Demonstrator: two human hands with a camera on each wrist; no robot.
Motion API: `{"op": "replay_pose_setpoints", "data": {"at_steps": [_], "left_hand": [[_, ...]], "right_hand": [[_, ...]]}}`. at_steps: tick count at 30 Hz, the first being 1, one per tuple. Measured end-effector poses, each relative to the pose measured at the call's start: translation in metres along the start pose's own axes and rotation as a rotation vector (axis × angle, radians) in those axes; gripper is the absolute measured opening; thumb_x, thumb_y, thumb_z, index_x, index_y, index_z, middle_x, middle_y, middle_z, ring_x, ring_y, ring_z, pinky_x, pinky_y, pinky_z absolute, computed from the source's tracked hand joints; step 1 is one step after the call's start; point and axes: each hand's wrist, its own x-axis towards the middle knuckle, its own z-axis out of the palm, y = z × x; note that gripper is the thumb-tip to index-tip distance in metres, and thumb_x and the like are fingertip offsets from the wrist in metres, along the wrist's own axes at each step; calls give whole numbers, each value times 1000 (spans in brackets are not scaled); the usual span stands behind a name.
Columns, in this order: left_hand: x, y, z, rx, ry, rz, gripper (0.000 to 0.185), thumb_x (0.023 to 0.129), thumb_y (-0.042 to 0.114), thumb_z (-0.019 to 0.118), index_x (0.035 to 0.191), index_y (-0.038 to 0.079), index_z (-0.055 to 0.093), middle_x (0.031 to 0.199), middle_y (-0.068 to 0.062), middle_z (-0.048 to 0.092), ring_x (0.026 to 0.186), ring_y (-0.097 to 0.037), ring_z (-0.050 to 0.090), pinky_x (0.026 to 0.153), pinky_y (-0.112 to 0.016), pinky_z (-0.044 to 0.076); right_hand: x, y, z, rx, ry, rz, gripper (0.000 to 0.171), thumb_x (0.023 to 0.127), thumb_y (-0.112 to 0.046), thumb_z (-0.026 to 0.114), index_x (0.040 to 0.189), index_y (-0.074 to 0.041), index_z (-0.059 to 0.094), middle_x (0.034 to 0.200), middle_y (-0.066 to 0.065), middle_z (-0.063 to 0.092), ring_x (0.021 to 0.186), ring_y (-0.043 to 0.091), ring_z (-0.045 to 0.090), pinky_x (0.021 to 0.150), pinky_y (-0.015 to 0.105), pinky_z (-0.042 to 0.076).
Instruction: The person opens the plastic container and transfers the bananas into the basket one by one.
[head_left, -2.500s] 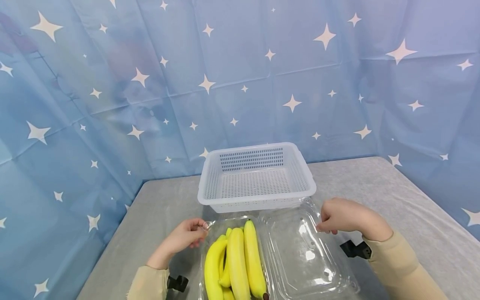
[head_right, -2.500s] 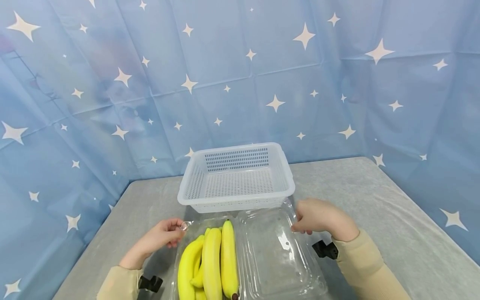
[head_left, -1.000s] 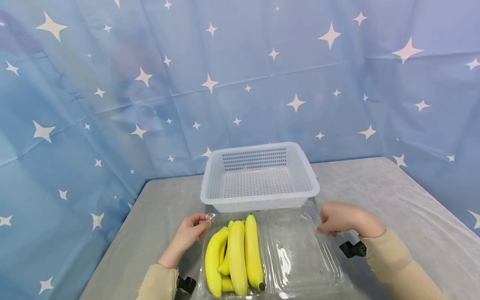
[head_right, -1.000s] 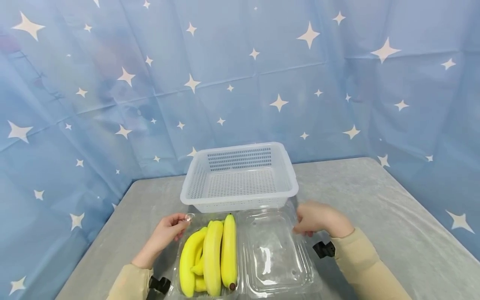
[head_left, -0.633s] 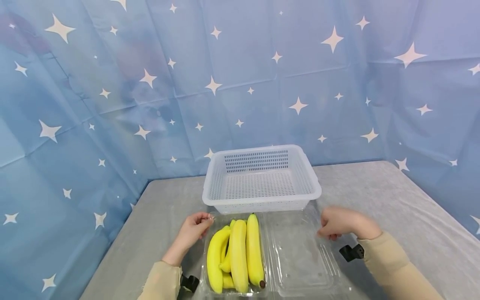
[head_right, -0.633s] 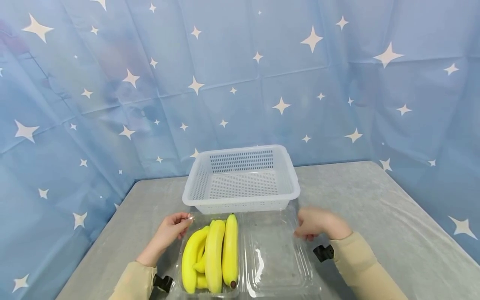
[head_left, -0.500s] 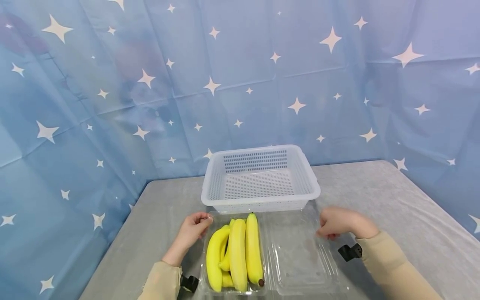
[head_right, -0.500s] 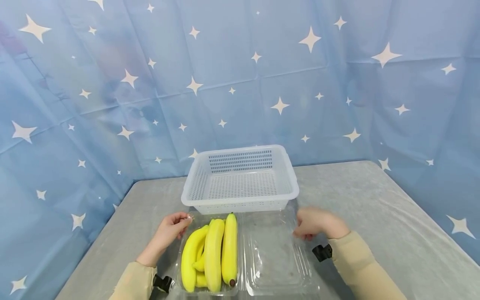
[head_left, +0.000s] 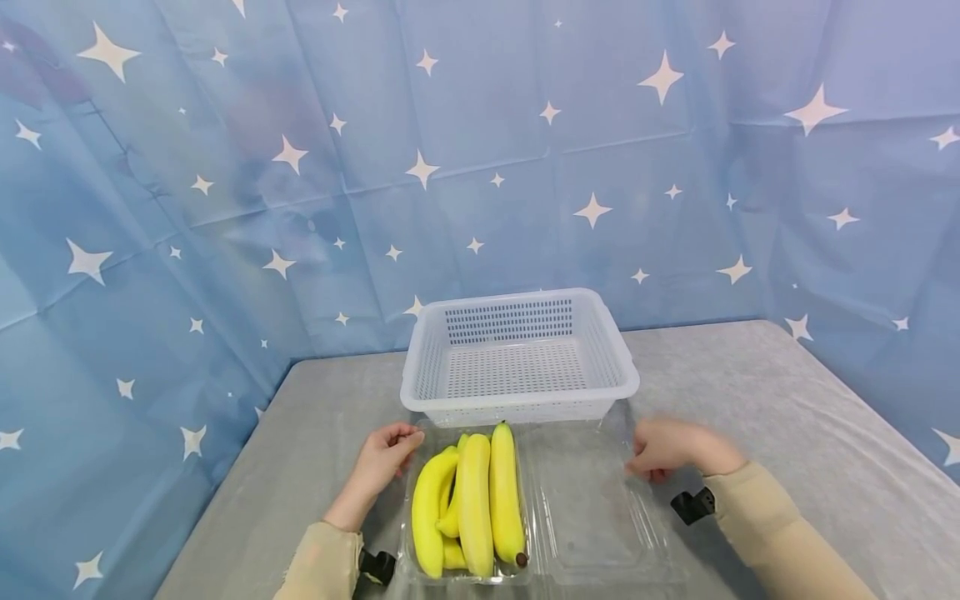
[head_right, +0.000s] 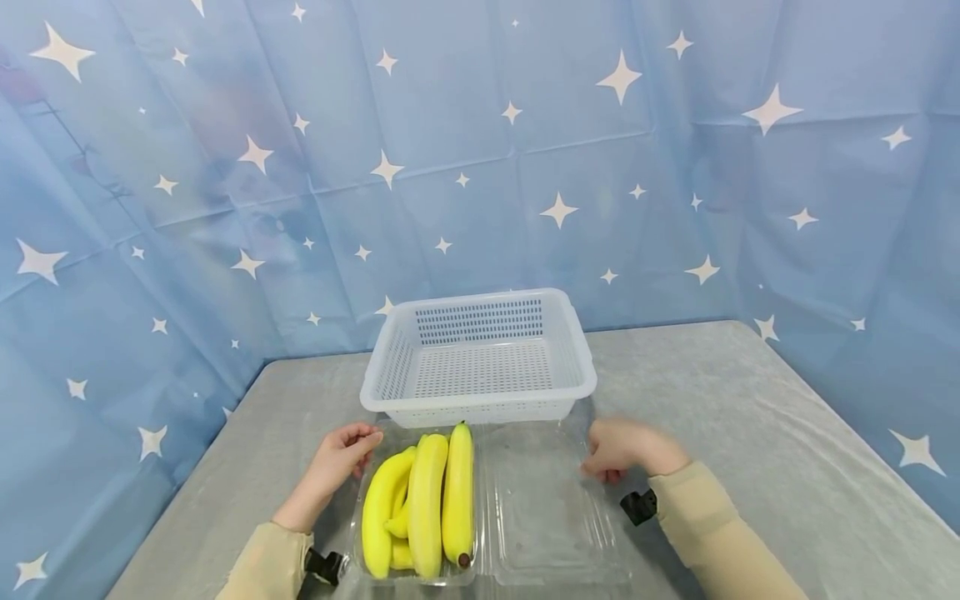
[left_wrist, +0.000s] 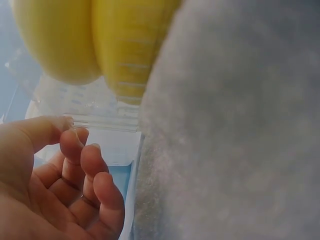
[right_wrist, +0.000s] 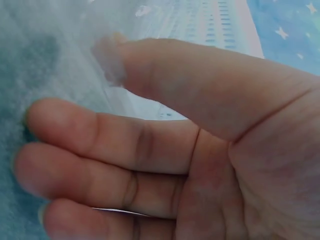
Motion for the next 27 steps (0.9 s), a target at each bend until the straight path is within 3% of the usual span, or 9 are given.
{"op": "replay_pose_setpoints", "data": {"at_steps": [3,15,19,24,27], "left_hand": [[9,-17,0,-35,-22,-13,22,94,21,65,100,0,67,68,-6,54,59,-17,50,50,-29,44],[10,-29,-1,-325,-173,-93,31,96,26,61,103,-3,54,70,-4,54,56,-13,52,51,-24,45],[11,-34,-5,-416,-259,-98,32,98,25,58,111,-3,50,72,-3,52,56,-12,52,51,-23,45],[12,-42,-10,-517,-386,-52,28,100,13,50,121,-4,42,74,-1,50,57,-10,52,53,-23,48],[13,-46,-10,-533,-424,-13,26,100,6,47,123,-4,40,76,0,51,60,-10,53,57,-23,49]], "right_hand": [[2,1,3,2,-3,17,30,81,-14,71,54,-6,62,47,-3,53,43,7,42,48,22,38],[7,7,8,2,-18,57,32,82,-17,72,53,-7,63,47,-3,54,43,9,44,48,24,37],[8,7,9,14,-21,68,33,82,-18,72,53,-7,62,47,-2,54,43,9,44,48,24,38],[8,8,8,41,-19,66,34,83,-19,73,54,-5,62,47,-2,54,44,10,44,49,24,39],[7,9,7,46,-13,63,34,83,-21,73,55,-5,63,48,-2,54,44,10,44,49,24,40]]}}
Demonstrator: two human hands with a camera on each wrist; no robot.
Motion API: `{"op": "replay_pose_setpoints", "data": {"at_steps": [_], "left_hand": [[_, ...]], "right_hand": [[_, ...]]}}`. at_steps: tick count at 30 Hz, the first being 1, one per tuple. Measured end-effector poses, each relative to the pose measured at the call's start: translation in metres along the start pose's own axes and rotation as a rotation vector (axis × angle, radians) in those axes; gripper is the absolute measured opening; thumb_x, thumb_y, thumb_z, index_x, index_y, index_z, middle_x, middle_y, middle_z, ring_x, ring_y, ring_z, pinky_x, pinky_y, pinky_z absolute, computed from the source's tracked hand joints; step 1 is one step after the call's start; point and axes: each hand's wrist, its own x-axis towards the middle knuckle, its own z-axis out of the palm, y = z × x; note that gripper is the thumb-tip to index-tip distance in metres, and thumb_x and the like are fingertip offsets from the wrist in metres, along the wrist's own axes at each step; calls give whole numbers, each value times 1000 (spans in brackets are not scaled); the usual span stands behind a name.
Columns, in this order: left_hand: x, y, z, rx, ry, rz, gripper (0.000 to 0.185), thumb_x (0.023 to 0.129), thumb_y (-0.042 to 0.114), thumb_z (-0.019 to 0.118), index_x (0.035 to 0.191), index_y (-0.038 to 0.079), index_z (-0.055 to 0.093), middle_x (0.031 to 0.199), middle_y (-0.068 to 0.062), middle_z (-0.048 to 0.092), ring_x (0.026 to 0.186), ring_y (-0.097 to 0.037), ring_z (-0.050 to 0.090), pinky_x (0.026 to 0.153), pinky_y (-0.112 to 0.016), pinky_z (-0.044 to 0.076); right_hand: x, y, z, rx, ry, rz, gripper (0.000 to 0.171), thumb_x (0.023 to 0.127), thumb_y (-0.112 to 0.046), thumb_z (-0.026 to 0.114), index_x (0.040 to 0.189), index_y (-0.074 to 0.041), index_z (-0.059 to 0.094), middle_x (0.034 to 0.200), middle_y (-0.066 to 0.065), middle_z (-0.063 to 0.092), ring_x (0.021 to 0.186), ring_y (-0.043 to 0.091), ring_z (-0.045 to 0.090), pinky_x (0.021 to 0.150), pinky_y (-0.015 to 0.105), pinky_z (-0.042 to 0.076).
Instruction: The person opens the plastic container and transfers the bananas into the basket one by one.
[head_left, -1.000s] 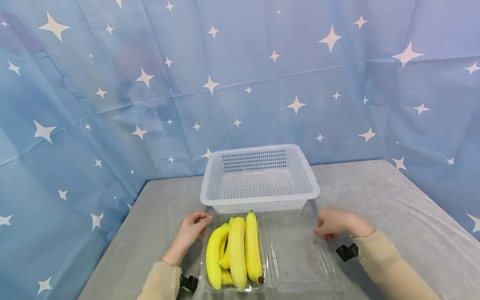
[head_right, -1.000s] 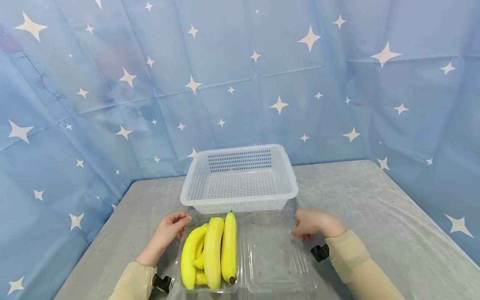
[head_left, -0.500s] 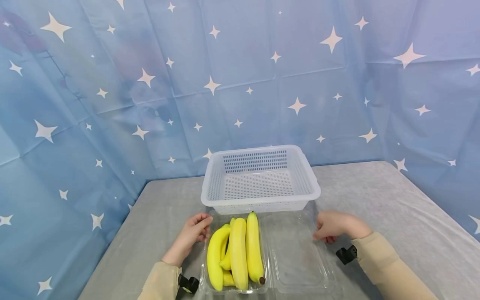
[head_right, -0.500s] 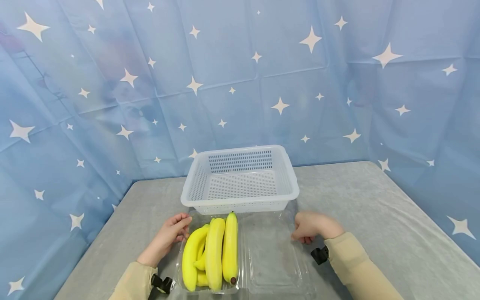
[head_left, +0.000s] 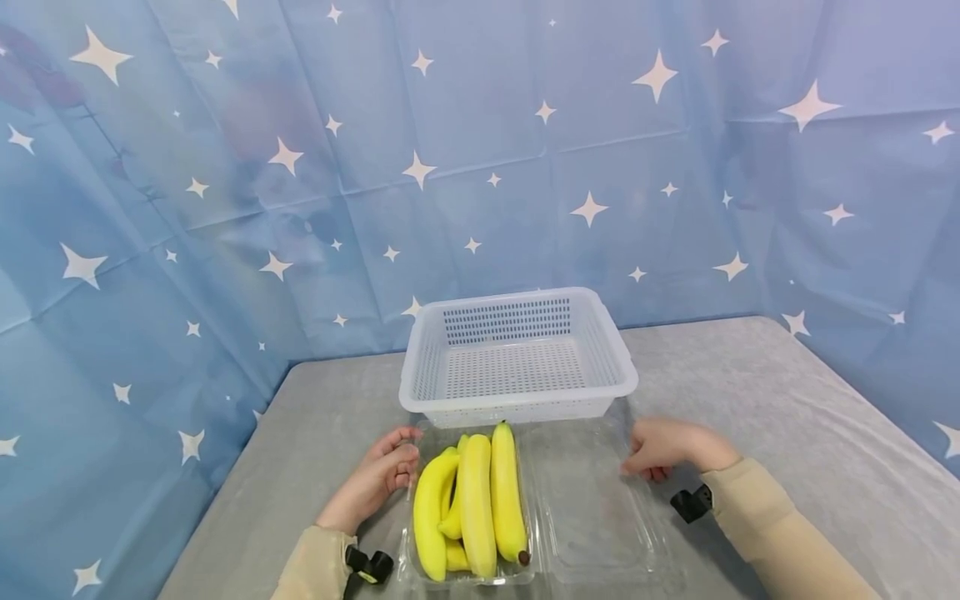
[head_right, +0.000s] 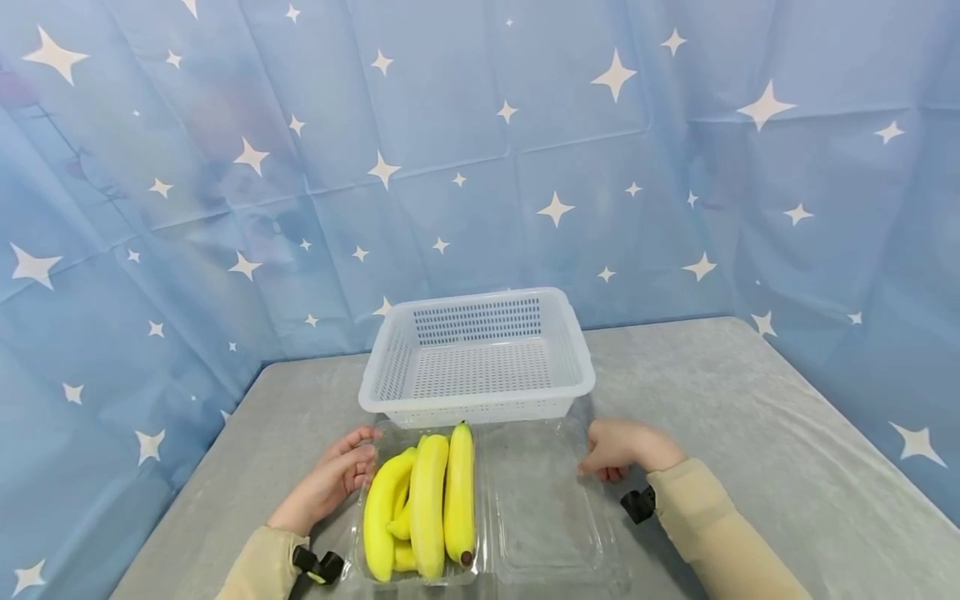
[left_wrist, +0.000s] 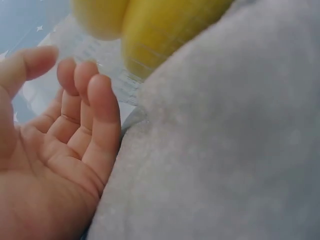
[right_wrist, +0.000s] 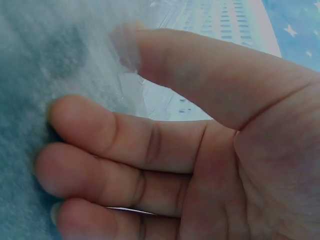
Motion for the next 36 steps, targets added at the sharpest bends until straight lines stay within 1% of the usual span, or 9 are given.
{"op": "replay_pose_setpoints", "data": {"at_steps": [4,10,14,16,19,21,23,28,36], "left_hand": [[-1,-1,-2,11,-12,20,29,99,6,50,125,-4,41,78,1,54,63,-10,54,61,-24,51],[0,1,1,14,10,-1,28,98,6,52,124,1,45,77,1,54,65,-10,55,62,-24,51],[0,2,2,23,19,-3,28,98,7,52,125,1,44,78,1,54,66,-10,55,63,-24,51],[-1,2,2,28,23,-1,30,98,8,52,125,0,44,78,1,53,66,-10,55,63,-24,51],[-3,1,1,39,22,1,32,99,8,52,127,-3,43,80,0,52,68,-10,54,65,-24,50],[-4,0,1,43,21,-1,32,99,8,51,128,-5,42,81,0,51,69,-10,52,65,-24,49],[-5,-2,1,50,20,-4,33,100,8,50,129,-6,40,81,0,50,69,-11,51,65,-24,48],[-6,-4,2,54,29,-4,35,100,9,50,129,-8,40,81,-1,48,68,-11,47,64,-23,45],[-4,-1,3,59,38,1,35,100,8,50,130,-7,40,81,-1,48,68,-11,45,63,-23,43]], "right_hand": [[-4,-4,-4,-1,17,-15,36,84,-24,73,55,-6,61,48,-4,51,44,8,40,49,25,37],[-16,-14,-14,-52,81,-11,48,85,-26,72,51,-19,39,47,-10,30,45,7,20,47,25,24],[-26,-24,-18,-71,115,-12,50,85,-28,72,54,-21,33,51,-10,22,49,9,15,49,26,21],[-30,-31,-20,-81,122,-38,48,85,-30,72,56,-21,35,53,-9,22,50,9,17,49,27,20],[-36,-43,-20,-121,130,-91,33,86,-33,71,63,-22,50,57,-12,36,50,7,29,49,26,29],[-38,-51,-19,-163,136,-129,21,86,-35,71,73,-22,60,63,-13,46,54,6,39,52,28,36],[-38,-57,-17,-215,144,-165,17,85,-37,71,85,-21,67,72,-13,55,60,5,47,56,30,42],[-28,-75,-10,-282,169,-282,19,86,-37,71,95,-20,70,80,-17,59,63,0,51,57,28,45],[-9,-101,4,-325,261,-499,11,88,-31,71,97,-25,68,81,-19,57,62,-2,48,57,22,44]]}}
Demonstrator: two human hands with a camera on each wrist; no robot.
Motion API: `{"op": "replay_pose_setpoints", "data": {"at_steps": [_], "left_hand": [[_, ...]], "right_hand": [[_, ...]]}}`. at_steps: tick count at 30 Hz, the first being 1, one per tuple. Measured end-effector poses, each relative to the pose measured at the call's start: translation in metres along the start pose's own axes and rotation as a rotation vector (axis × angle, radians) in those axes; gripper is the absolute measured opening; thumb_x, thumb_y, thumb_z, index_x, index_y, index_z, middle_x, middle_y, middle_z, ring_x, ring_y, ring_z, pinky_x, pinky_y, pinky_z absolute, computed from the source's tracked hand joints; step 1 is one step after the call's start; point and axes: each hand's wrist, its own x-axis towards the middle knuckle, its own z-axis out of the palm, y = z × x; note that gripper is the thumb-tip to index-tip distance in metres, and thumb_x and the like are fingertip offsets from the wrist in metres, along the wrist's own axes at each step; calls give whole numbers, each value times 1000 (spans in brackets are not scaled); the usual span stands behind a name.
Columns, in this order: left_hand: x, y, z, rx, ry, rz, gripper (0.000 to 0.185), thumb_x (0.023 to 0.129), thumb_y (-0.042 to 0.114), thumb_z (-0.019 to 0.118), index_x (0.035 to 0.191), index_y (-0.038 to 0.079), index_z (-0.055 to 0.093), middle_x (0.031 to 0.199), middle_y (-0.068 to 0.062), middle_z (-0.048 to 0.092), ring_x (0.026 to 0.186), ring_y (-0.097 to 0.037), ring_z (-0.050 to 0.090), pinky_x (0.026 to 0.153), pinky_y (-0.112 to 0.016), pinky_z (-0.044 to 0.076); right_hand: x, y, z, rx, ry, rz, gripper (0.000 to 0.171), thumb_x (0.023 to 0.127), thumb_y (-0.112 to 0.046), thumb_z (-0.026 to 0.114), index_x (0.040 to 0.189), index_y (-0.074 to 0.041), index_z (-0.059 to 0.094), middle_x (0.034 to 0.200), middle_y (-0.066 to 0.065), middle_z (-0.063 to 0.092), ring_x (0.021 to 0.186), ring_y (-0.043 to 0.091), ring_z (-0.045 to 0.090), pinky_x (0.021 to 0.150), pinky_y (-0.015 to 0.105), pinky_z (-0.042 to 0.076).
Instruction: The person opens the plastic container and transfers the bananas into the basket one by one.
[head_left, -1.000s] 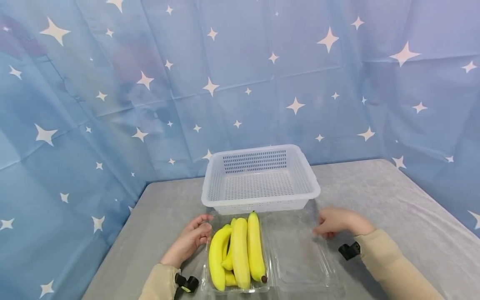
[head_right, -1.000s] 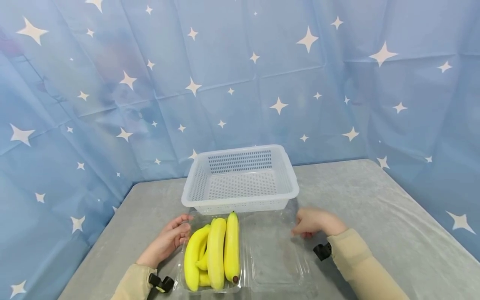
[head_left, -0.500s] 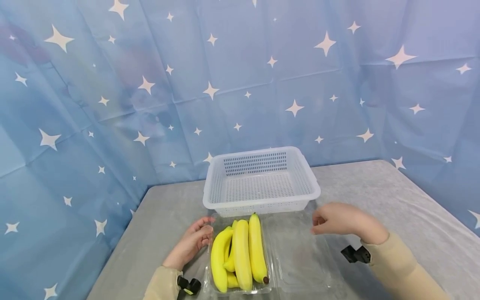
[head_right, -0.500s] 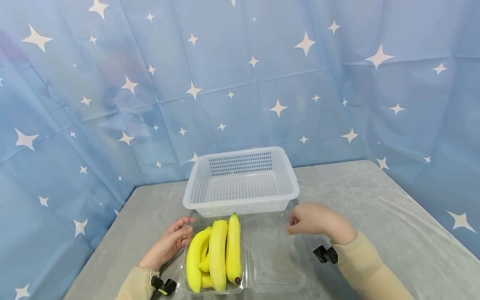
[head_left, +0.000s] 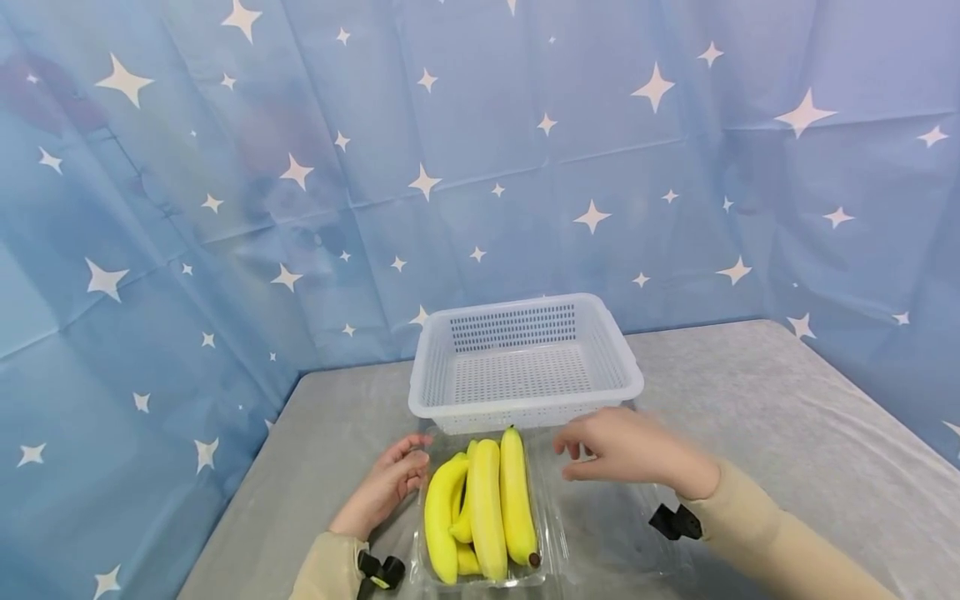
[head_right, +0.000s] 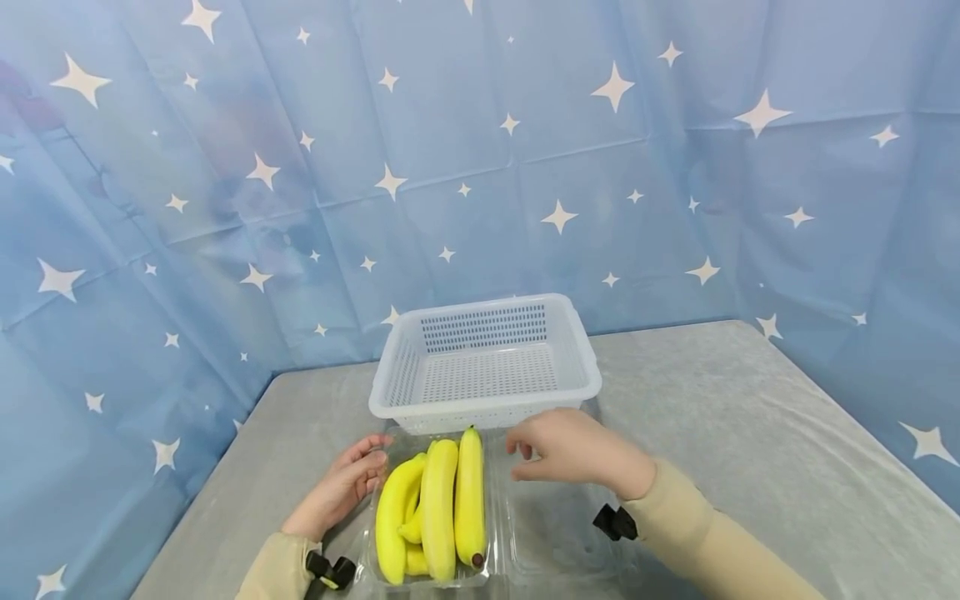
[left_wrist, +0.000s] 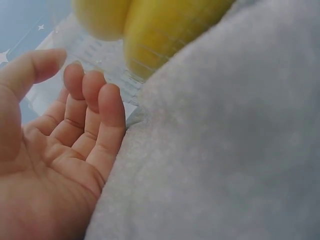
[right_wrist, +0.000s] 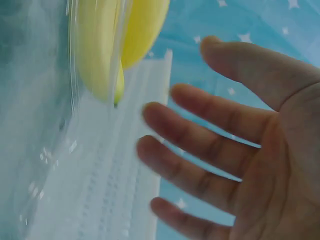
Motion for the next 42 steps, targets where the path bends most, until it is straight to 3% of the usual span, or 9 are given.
{"op": "replay_pose_setpoints", "data": {"at_steps": [6,14,20,28,35,42], "left_hand": [[0,-2,-1,-1,12,-8,37,99,8,51,131,-8,41,82,-1,49,68,-11,48,63,-22,44],[1,-2,-1,9,5,7,34,100,8,49,129,-7,41,82,0,49,68,-10,48,63,-22,45],[0,-1,-1,6,19,-2,34,100,7,49,129,-8,40,81,0,50,68,-10,48,61,-21,43],[2,-1,1,-7,42,-27,29,100,9,50,126,-3,45,81,-1,50,68,-11,47,62,-22,43],[4,0,-1,-2,36,-10,32,100,8,50,127,-6,42,81,-1,50,67,-11,49,63,-22,45],[3,-2,-2,-20,47,-52,34,99,9,52,128,-5,42,82,-1,51,67,-10,49,62,-22,44]], "right_hand": [[16,-7,17,1,81,-189,19,86,-15,69,105,-16,68,93,-9,64,77,7,58,68,23,48],[35,-12,37,46,55,-303,38,87,-21,73,122,-14,62,112,-2,62,95,13,61,82,25,49],[50,-17,47,31,11,-379,50,85,-23,74,131,-16,57,133,6,54,121,18,52,98,34,44],[64,-22,55,28,-58,-425,62,78,-42,79,132,-21,59,143,5,48,136,23,37,108,44,34],[70,-21,60,61,-116,-411,60,79,-40,80,132,-22,59,143,1,48,138,26,34,109,44,32],[70,-18,69,106,-146,-430,54,80,-30,79,130,-20,62,141,1,50,138,32,33,111,36,30]]}}
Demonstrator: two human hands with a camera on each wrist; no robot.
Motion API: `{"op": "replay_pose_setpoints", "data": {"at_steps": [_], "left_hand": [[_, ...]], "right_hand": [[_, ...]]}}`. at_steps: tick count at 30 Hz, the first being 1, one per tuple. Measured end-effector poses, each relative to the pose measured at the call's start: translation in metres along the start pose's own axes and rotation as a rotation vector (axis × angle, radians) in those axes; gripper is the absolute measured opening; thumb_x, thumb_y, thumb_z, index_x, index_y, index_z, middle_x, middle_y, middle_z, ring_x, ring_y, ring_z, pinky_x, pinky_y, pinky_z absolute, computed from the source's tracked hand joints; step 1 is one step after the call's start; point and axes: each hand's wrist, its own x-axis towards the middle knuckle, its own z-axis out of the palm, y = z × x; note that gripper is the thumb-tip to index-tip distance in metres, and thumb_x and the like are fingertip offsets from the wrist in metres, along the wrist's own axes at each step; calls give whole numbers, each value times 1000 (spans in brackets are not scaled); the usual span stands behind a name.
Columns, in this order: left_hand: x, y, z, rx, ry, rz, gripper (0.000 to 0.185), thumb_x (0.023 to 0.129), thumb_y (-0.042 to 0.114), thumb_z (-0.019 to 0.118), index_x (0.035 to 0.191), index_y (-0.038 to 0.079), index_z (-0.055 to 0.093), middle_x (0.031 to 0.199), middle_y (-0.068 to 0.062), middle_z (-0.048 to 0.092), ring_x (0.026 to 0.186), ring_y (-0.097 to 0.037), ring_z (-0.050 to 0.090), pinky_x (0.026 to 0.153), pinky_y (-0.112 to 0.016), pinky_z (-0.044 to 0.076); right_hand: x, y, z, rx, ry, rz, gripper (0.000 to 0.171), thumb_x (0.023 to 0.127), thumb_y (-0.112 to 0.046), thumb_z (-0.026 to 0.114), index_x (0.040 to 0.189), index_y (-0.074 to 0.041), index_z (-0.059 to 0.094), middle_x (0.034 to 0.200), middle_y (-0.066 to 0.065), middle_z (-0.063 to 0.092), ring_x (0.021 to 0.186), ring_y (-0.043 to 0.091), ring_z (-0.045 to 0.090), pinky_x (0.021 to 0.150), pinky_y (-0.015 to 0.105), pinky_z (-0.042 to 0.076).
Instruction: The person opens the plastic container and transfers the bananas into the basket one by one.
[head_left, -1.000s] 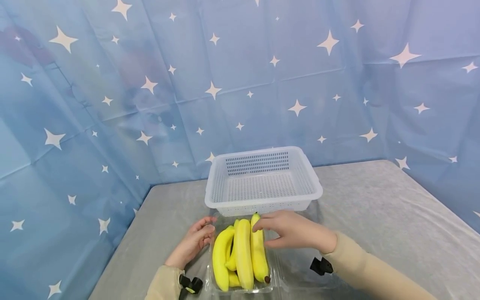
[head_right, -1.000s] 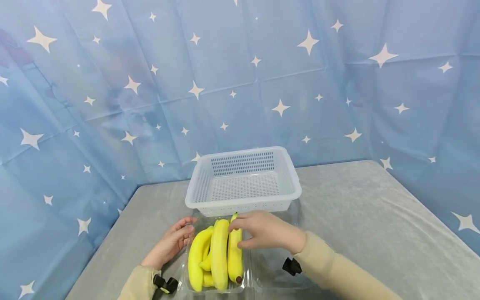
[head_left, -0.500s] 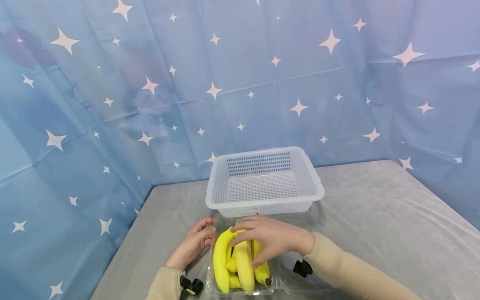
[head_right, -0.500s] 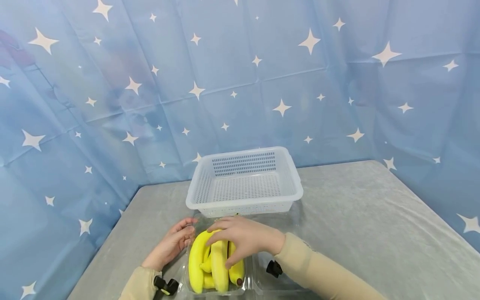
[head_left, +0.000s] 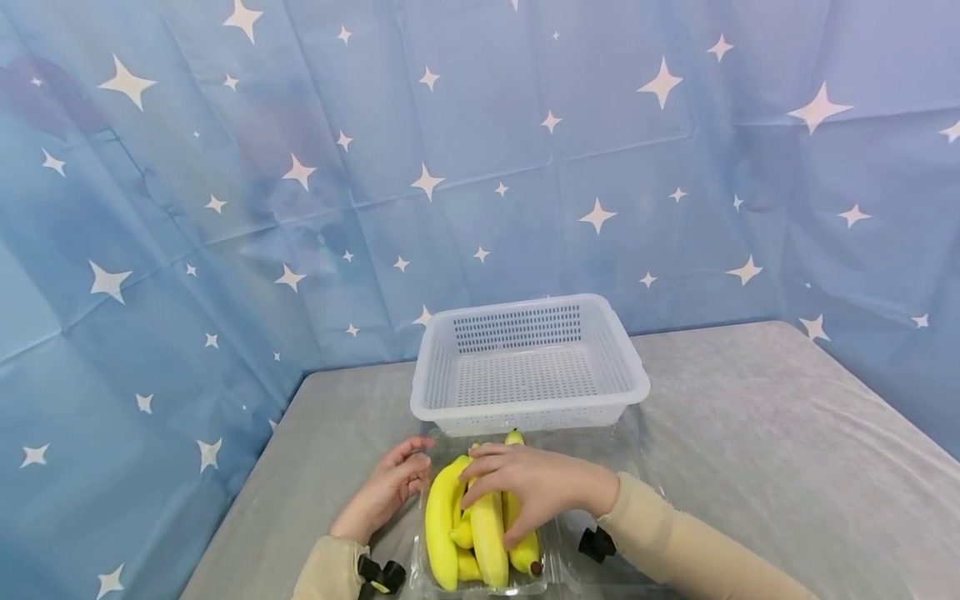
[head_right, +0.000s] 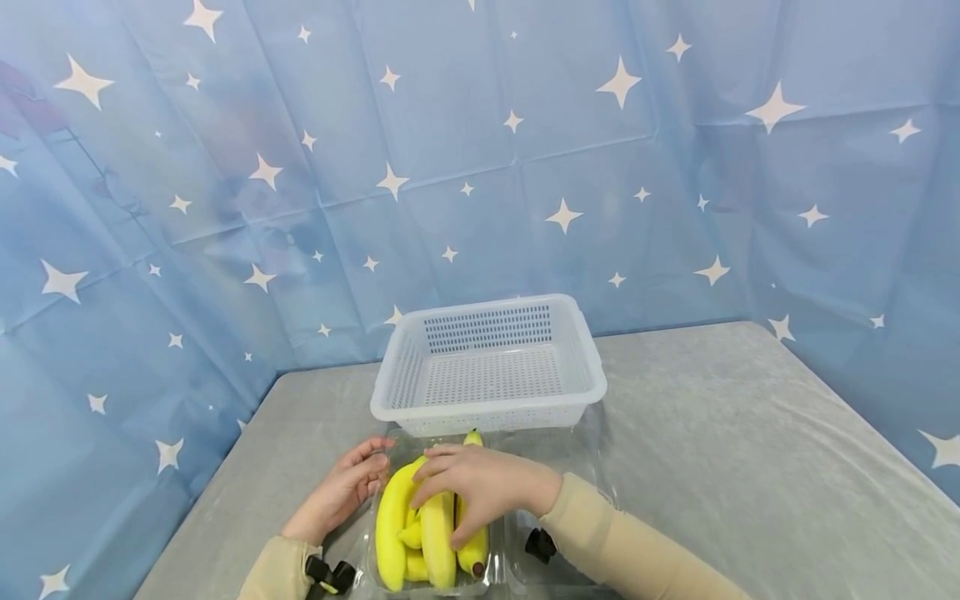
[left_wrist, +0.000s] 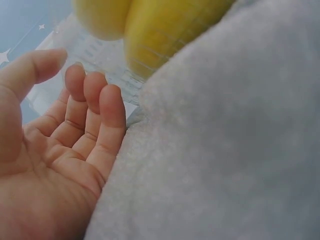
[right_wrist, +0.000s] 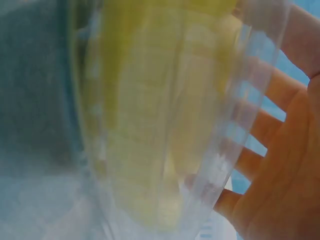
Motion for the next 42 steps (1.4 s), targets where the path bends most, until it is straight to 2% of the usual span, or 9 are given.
{"op": "replay_pose_setpoints", "data": {"at_steps": [3,6,15,19,24,32,42], "left_hand": [[-2,0,0,3,-5,-1,36,99,9,51,130,-7,40,81,-2,51,67,-11,48,61,-22,44],[-3,-1,0,4,-8,0,37,99,9,51,130,-7,40,81,-2,51,67,-11,49,62,-22,45],[-3,0,-1,8,-8,7,33,99,8,51,128,-7,42,81,-1,51,67,-11,48,61,-22,44],[-2,0,0,12,-9,10,35,99,9,51,129,-7,41,82,-1,51,68,-10,49,63,-22,45],[-2,1,0,11,-16,17,38,99,8,51,130,-9,39,83,-1,52,69,-10,51,64,-22,47],[-2,1,1,14,-31,21,37,100,8,51,131,-8,40,83,-1,53,70,-11,54,65,-22,49],[-2,1,1,24,-50,20,37,100,10,51,131,-8,41,83,0,56,71,-10,58,68,-24,51]], "right_hand": [[0,0,4,31,18,-13,52,78,-16,75,129,-19,63,139,2,52,138,32,33,112,36,28],[1,0,7,10,42,-18,52,76,-7,70,126,-20,64,136,1,54,138,32,34,112,37,28],[2,-1,9,-74,76,-48,49,79,-1,67,122,-25,67,132,3,55,136,32,37,111,40,30],[1,-2,7,-135,89,-79,49,78,-1,68,120,-27,68,131,4,55,134,32,39,110,41,32],[-1,-3,5,-181,86,-73,48,78,-3,71,118,-29,67,132,2,54,134,32,39,109,43,33],[-5,-6,4,-189,75,-31,48,79,-3,73,117,-31,65,132,1,52,135,30,39,108,44,33],[-8,-10,-1,-207,69,-32,51,78,-6,76,121,-32,66,131,1,52,134,27,39,105,45,38]]}}
